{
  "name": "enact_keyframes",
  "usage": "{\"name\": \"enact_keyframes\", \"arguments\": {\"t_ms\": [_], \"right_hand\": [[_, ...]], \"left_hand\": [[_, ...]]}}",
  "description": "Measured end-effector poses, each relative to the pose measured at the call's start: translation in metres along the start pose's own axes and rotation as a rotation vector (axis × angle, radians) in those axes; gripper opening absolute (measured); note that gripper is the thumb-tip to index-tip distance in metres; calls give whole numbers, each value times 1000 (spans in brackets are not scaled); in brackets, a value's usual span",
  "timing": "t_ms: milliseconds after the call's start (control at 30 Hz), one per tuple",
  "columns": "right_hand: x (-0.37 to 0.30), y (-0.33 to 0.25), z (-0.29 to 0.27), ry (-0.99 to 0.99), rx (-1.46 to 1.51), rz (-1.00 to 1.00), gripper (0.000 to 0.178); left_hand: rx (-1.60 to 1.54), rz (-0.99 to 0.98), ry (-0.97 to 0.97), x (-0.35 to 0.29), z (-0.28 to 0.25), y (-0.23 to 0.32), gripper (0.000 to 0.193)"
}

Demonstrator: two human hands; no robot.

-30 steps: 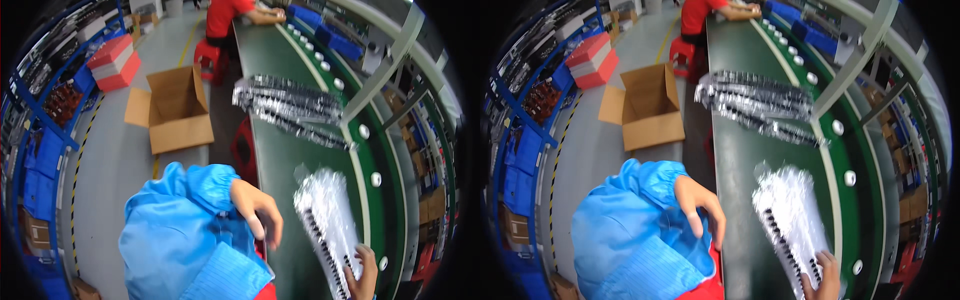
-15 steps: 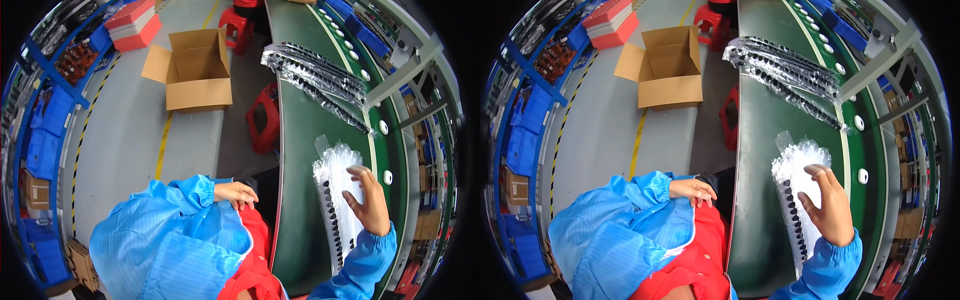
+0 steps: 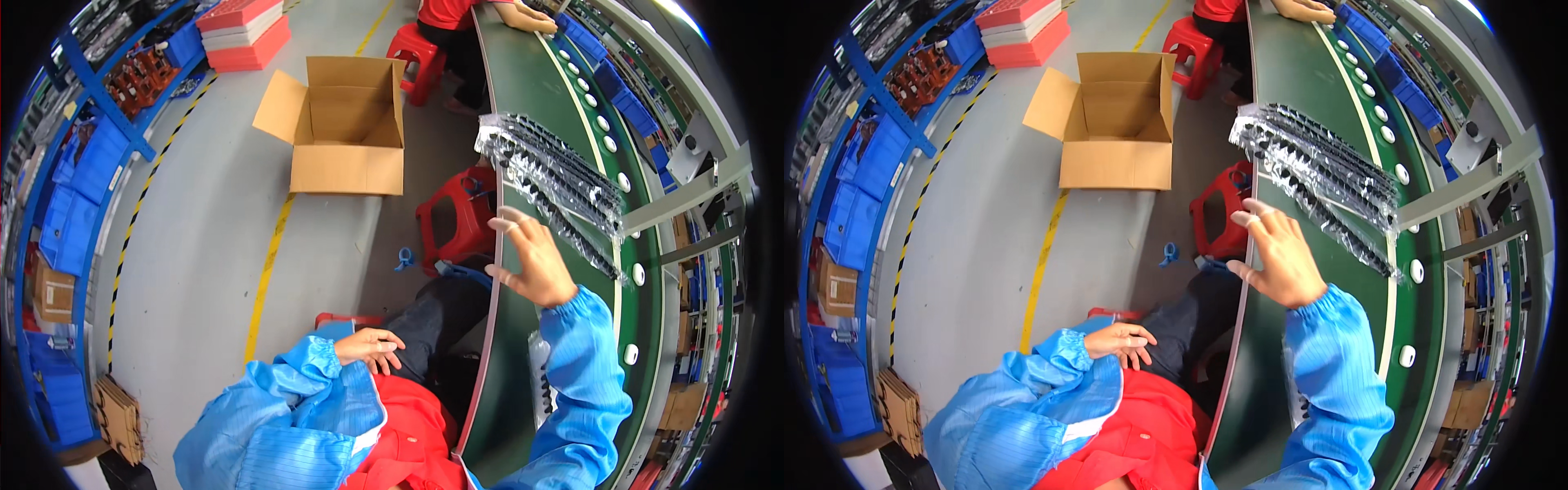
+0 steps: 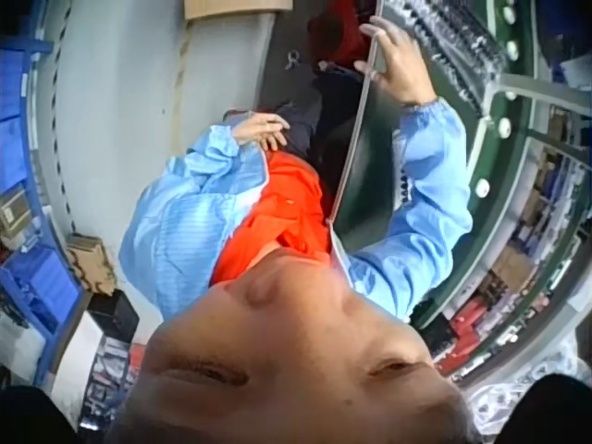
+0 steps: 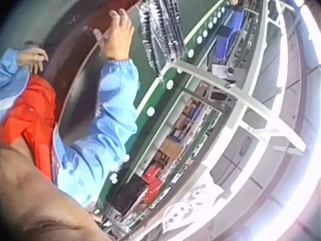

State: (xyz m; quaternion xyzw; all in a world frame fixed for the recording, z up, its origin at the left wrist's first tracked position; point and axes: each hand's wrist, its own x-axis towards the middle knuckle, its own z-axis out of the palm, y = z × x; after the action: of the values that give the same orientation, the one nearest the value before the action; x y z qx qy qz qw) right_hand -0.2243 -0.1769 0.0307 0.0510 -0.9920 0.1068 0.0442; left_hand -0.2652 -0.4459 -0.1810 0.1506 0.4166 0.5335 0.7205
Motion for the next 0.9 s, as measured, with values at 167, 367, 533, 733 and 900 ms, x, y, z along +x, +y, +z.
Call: {"name": "enact_keyframes", "arguments": {"t_ms": [167, 367, 533, 733, 900], "right_hand": [[47, 57, 47, -108, -9, -75, 49], [78, 86, 60, -120, 43, -143, 32], [88, 87, 56, -114, 123, -61, 29], [85, 98, 63, -143, 203, 61, 27], [94, 97, 60, -163, 202, 27, 25]], "left_hand": [[68, 44, 187, 48, -80, 2, 35], [770, 256, 893, 149, -230, 28, 44], [1180, -42, 1119, 207, -300, 131, 67], [1649, -153, 1330, 278, -427, 170, 92], [1828, -18, 1552, 282, -498, 187, 70]]}}
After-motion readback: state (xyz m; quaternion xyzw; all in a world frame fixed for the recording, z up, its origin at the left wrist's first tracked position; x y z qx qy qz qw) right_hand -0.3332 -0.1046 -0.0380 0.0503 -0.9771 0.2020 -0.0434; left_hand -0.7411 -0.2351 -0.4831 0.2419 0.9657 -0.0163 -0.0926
